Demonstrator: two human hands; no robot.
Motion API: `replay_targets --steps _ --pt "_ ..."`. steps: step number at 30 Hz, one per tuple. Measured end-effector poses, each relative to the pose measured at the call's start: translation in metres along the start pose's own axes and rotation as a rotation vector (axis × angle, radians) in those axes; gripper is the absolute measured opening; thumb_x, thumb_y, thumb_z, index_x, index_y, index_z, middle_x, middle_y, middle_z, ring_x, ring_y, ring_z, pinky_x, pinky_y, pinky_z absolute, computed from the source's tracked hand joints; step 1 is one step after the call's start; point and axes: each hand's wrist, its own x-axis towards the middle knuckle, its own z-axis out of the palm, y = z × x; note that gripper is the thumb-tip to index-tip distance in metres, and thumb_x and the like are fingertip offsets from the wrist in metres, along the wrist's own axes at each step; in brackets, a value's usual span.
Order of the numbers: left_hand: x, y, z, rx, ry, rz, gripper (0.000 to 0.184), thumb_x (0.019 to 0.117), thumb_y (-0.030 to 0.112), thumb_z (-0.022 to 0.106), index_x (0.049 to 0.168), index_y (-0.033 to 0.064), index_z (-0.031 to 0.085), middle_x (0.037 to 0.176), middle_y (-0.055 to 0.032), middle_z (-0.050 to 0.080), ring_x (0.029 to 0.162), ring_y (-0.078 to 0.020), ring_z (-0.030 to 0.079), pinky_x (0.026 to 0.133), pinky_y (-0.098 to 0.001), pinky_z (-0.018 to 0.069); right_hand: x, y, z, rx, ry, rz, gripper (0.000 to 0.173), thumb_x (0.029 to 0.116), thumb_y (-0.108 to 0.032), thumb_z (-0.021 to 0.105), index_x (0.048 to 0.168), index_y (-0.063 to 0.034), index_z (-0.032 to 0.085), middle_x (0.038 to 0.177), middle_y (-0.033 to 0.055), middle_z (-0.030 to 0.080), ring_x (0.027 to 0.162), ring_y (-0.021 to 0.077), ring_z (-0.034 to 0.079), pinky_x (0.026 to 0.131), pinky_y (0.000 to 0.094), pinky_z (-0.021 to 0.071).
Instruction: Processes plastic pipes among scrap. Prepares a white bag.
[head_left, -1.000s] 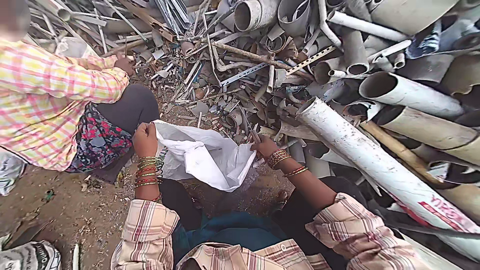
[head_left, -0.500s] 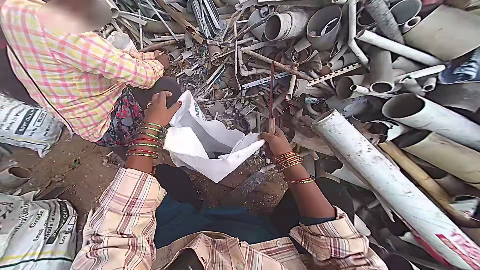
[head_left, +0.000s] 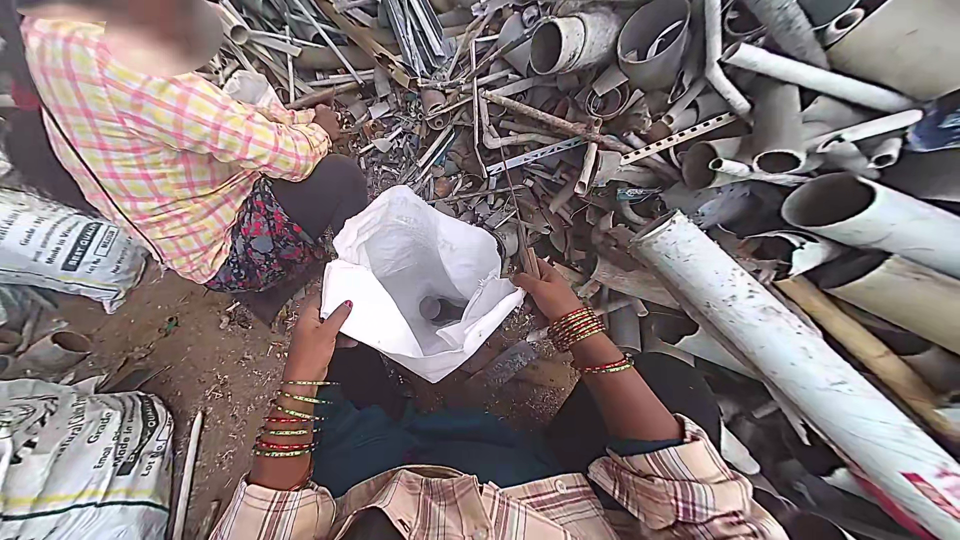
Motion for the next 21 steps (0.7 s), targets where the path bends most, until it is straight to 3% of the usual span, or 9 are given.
replay_targets --steps 2,4,6,7,9,11,15,19,21 --pt "0.000 0.003 0.002 -0.168 0.061 0.006 0.020 0.1084 0.008 0.044 0.127 0.0006 0.049 0.084 -0.0027 0.068 0.055 -0.0045 0.065 0.044 -0.0180 0.0529 0.009 0.008 -0.008 -0.066 0.055 0.004 0.033 0.1088 -0.031 0.052 0.125 -0.0030 0.054 0.073 0.0050 0.051 0.051 0.0097 0.046 0.052 0.0262 0.0428" --pt "0.003 0.002 0.009 -0.275 0.108 0.038 0.021 0.1107 0.011 0.039 0.128 0.0033 0.047 0.082 -0.0006 0.068 0.054 -0.0039 0.065 0.044 -0.0179 0.0533 0.029 0.027 -0.018 -0.183 0.135 0.012 0.043 0.1091 -0.042 0.047 0.125 -0.0032 0.055 0.078 0.0086 0.058 0.058 0.0152 0.052 0.058 0.0336 0.0466" --pt "0.010 -0.006 0.016 -0.356 0.137 0.069 0.025 0.1117 0.016 0.036 0.132 0.0049 0.047 0.088 -0.0009 0.068 0.061 -0.0049 0.067 0.049 -0.0198 0.0561 0.054 0.055 -0.030 -0.309 0.169 0.071 0.051 0.1085 -0.040 0.050 0.132 0.0052 0.054 0.105 0.0273 0.065 0.093 0.0389 0.064 0.085 0.0573 0.0497" --pt "0.015 -0.014 0.020 -0.395 0.153 0.080 0.025 0.1117 0.017 0.035 0.131 0.0060 0.047 0.089 -0.0009 0.068 0.062 -0.0048 0.067 0.050 -0.0198 0.0557 0.062 0.071 -0.035 -0.420 0.151 0.123 0.054 0.1079 -0.038 0.052 0.135 0.0085 0.052 0.118 0.0334 0.063 0.109 0.0464 0.063 0.095 0.0633 0.0468" --pt "0.023 -0.028 0.026 -0.489 0.178 0.092 0.025 0.1114 0.018 0.034 0.129 0.0073 0.048 0.093 -0.0012 0.067 0.066 -0.0046 0.067 0.051 -0.0197 0.0546 0.071 0.098 -0.040 -0.697 0.034 0.241 0.055 0.1063 -0.032 0.054 0.139 0.0124 0.049 0.132 0.0370 0.057 0.127 0.0507 0.056 0.106 0.0661 0.0411" --pt "0.029 -0.041 0.033 -0.567 0.206 0.098 0.023 0.1109 0.018 0.035 0.124 0.0087 0.051 0.092 -0.0002 0.070 0.070 -0.0043 0.069 0.054 -0.0199 0.0560 0.075 0.129 -0.038 -0.926 -0.145 0.312 0.050 0.1063 -0.029 0.054 0.135 0.0110 0.056 0.136 0.0348 0.057 0.131 0.0499 0.053 0.107 0.0665 0.0392" --pt "0.039 -0.058 0.036 -0.657 0.149 0.041 0.026 0.1107 0.021 0.033 0.127 0.0110 0.051 0.107 -0.0005 0.066 0.096 -0.0067 0.068 0.082 -0.0274 0.0590 0.049 0.158 -0.016 -1.183 -0.429 0.472 0.055 0.1041 -0.029 0.059 0.135 0.0161 0.052 0.147 0.0355 0.047 0.141 0.0473 0.044 0.114 0.0608 0.0336" --pt "0.045 -0.059 0.038 -0.635 0.100 0.074 0.028 0.1106 0.020 0.031 0.128 0.0091 0.051 0.110 -0.0011 0.066 0.100 -0.0072 0.067 0.089 -0.0288 0.0571 0.048 0.200 -0.013 -1.072 -0.436 0.496 0.055 0.1057 -0.037 0.055 0.129 0.0129 0.060 0.140 0.0324 0.055 0.135 0.0451 0.051 0.112 0.0626 0.0359" --pt "0.046 -0.060 0.040 -0.614 0.074 0.100 0.029 0.1103 0.019 0.030 0.127 0.0089 0.051 0.108 -0.0010 0.067 0.100 -0.0071 0.068 0.089 -0.0289 0.0577 0.053 0.217 -0.016 -1.092 -0.439 0.456 0.046 0.1031 -0.025 0.060 0.132 0.0110 0.058 0.138 0.0324 0.057 0.132 0.0468 0.053 0.109 0.0649 0.0386"
